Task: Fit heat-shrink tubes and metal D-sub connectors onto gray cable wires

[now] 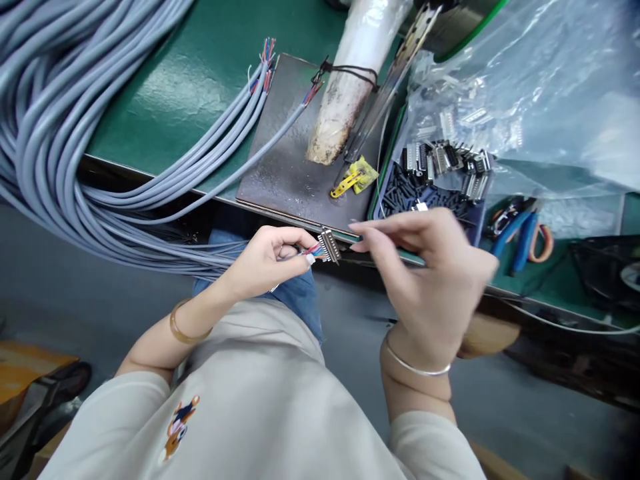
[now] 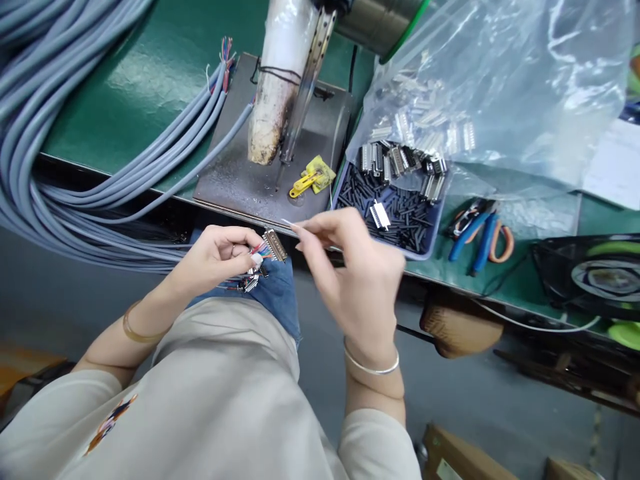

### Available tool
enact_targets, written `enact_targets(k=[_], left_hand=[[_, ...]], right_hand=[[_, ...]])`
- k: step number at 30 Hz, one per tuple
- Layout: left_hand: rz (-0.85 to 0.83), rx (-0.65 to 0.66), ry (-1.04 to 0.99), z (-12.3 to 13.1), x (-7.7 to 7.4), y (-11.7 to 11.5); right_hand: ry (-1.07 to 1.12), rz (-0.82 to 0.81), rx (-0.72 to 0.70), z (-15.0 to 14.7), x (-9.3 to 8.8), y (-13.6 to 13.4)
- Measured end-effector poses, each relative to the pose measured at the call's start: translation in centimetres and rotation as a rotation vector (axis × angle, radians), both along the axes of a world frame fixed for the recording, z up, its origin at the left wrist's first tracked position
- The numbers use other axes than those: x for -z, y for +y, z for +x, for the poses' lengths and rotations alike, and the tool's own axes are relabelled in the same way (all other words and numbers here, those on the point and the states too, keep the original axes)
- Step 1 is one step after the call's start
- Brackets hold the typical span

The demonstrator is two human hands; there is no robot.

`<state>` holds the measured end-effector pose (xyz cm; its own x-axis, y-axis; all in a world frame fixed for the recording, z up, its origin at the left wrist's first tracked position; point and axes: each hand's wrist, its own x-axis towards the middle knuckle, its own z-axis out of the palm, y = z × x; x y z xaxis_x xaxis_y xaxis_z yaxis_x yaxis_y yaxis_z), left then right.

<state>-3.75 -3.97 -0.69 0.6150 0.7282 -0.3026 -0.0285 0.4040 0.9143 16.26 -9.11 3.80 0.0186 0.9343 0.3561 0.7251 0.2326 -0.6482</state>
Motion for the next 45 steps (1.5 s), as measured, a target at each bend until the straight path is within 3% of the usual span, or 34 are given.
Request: enact_targets(k=[6,12,15,19,22,27,33,39,45], left_hand=[[0.042,-0.025,-0.065,-0.2,-0.4,-0.2],[-0.076,-0.115,-0.189,-0.3,0.1,0.0],[-0.123,-0.14,-0.238,-0.3,0.5,0.3],[-0.185,-0.167,-0.308,-0.3,0.5,0.9],[-0.196,-0.163,-0.303,-0.1,0.6,1.2],[-0.084,-0.241,-0.175,0.7,0.9,0.7],[-0.027,-0.298,-0.109,1.4,0.5,0.6],[-0.003,-0.314,-0.115,1.7,0.5,1.1],[0.142,-0.443,-0.028,2.7,0.4,1.2]], right_hand=[[0.011,-0.154,-0.19,-1.1,0.0,2.1],[0.068,-0.097,-0.19,-1.4,0.2,1.8],[0.027,0.024,-0.195,-1.6,0.7,1.3],[-0.194,0.315,-0.216,-1.6,2.1,0.4],[-0.274,0.45,-0.191,-1.3,3.7,0.1],[-0.247,0.41,-0.104,-1.3,5.6,0.2],[-0.084,0.375,0.035,-1.6,6.4,0.5],[-0.071,0.388,0.06,-1.7,6.8,0.7],[-0.064,0.426,0.063,-2.2,6.9,1.3]])
